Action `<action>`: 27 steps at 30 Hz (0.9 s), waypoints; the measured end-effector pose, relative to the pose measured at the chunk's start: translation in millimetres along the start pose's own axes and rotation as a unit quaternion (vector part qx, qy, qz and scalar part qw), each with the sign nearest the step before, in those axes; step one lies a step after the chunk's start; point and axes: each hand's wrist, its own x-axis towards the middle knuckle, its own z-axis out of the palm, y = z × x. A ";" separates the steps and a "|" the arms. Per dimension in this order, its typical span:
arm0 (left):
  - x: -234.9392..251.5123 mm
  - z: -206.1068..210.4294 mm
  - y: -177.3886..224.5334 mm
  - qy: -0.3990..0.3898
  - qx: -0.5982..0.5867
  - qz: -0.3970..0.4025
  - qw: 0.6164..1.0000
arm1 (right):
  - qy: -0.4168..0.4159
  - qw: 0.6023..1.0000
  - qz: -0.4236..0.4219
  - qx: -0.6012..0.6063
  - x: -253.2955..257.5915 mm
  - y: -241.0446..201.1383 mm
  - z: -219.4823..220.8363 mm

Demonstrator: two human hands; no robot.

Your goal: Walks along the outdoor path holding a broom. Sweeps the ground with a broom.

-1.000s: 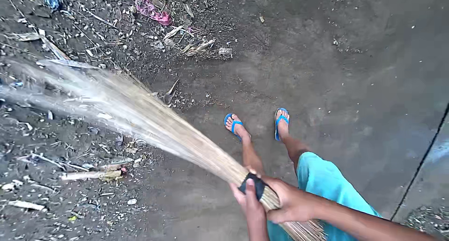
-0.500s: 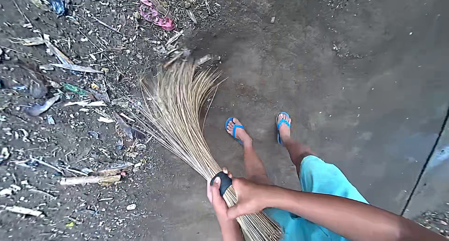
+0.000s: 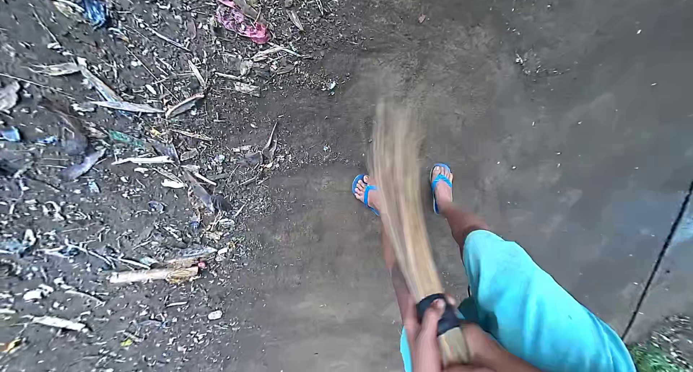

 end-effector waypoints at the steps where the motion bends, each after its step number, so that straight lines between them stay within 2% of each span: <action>1: -7.4 -31.9 2.9 0.065 -0.009 0.047 0.997 | -0.110 0.993 0.017 -0.026 20.3 -3.2 15.8; 3: -17.4 -89.1 14.6 0.131 -0.065 0.132 0.980 | -0.245 0.964 -0.007 -0.108 63.1 2.9 54.9; 5: -23.5 -108.5 39.2 0.156 -0.111 0.207 0.959 | -0.317 0.935 -0.032 -0.156 90.7 -7.6 81.1; 7: -30.9 -87.5 53.8 0.191 -0.069 0.263 0.943 | -0.343 0.927 -0.003 -0.154 85.7 -39.4 75.6; 9: -40.0 -51.3 52.2 0.213 -0.012 0.298 0.931 | -0.363 0.923 -0.006 -0.130 68.8 -46.9 48.2; 11: -38.2 -21.9 41.0 0.139 0.004 0.320 0.937 | -0.309 0.940 -0.062 -0.132 44.8 -44.7 14.6; 13: -39.8 3.7 29.5 0.052 0.047 0.274 0.959 | -0.156 0.973 -0.138 -0.101 9.6 -14.2 -5.0; 15: -25.3 32.0 27.5 -0.060 0.093 0.193 0.975 | -0.006 0.983 -0.181 -0.030 -15.8 7.0 -13.7; 18: 24.5 61.2 32.7 -0.165 0.117 0.025 0.979 | 0.142 0.979 -0.144 0.037 -13.9 0.8 -18.4; 20: 64.7 53.4 40.6 -0.158 0.122 -0.017 0.980 | 0.186 0.978 -0.086 0.040 25.7 -7.6 -15.0; 21: 81.8 35.7 41.2 -0.129 0.093 -0.001 0.987 | 0.160 0.985 -0.060 0.008 51.3 -12.0 -11.7; 23: 104.1 -20.0 40.4 -0.051 -0.021 0.086 0.995 | 0.032 0.989 -0.014 -0.141 106.0 -26.3 3.5; 25: 103.9 -74.7 51.4 -0.021 -0.193 0.170 0.966 | -0.126 0.951 -0.027 -0.279 144.2 -51.4 36.8; 27: 94.8 -93.7 72.5 0.014 -0.252 0.250 0.935 | -0.248 0.896 -0.068 -0.362 170.0 -74.4 57.4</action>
